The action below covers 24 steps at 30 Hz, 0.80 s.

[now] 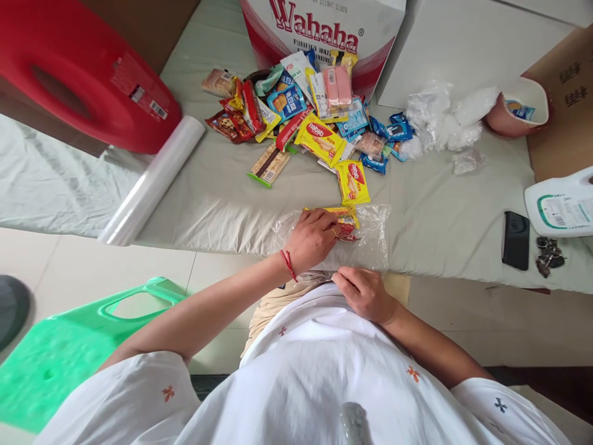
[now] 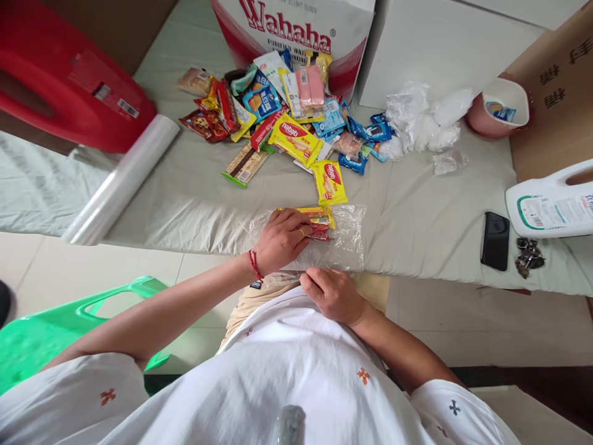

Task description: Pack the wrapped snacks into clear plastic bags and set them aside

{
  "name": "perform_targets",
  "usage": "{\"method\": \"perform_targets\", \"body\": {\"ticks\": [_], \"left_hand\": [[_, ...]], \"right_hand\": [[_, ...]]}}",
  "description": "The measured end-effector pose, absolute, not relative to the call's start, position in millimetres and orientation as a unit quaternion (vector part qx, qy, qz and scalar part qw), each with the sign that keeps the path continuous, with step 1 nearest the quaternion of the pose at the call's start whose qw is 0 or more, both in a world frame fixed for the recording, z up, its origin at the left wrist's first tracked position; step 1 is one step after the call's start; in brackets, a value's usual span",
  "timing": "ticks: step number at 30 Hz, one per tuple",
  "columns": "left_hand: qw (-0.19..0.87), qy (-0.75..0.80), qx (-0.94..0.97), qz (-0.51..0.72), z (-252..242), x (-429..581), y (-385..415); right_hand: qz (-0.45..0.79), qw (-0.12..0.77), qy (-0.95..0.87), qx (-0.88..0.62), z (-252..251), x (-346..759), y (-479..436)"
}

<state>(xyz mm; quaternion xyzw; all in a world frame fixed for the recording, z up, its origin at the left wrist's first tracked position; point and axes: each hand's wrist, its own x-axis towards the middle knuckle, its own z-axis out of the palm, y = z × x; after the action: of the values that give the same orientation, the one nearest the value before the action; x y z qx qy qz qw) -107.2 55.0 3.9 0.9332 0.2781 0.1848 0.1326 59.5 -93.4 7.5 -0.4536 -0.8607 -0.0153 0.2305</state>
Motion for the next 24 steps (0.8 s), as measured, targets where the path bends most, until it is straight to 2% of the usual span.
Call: {"method": "perform_targets", "body": {"ticks": [5, 10, 17, 24], "left_hand": [[0.17, 0.302, 0.916, 0.202, -0.8, -104.8, 50.2], [0.279, 0.248, 0.903, 0.213, 5.7, -107.7, 61.5], [0.405, 0.234, 0.873, 0.137, 23.2, -123.6, 83.9], [0.36, 0.276, 0.88, 0.141, 19.2, -130.1, 87.5]], "right_hand": [[0.018, 0.263, -0.835, -0.483, 15.5, 63.0, -82.6], [0.029, 0.287, -0.746, -0.6, 28.2, 61.0, -50.0], [0.032, 0.152, -0.7, -0.697, 30.5, 61.2, 0.0], [0.141, 0.051, -0.709, -0.689, 29.1, 57.3, 40.3]]}}
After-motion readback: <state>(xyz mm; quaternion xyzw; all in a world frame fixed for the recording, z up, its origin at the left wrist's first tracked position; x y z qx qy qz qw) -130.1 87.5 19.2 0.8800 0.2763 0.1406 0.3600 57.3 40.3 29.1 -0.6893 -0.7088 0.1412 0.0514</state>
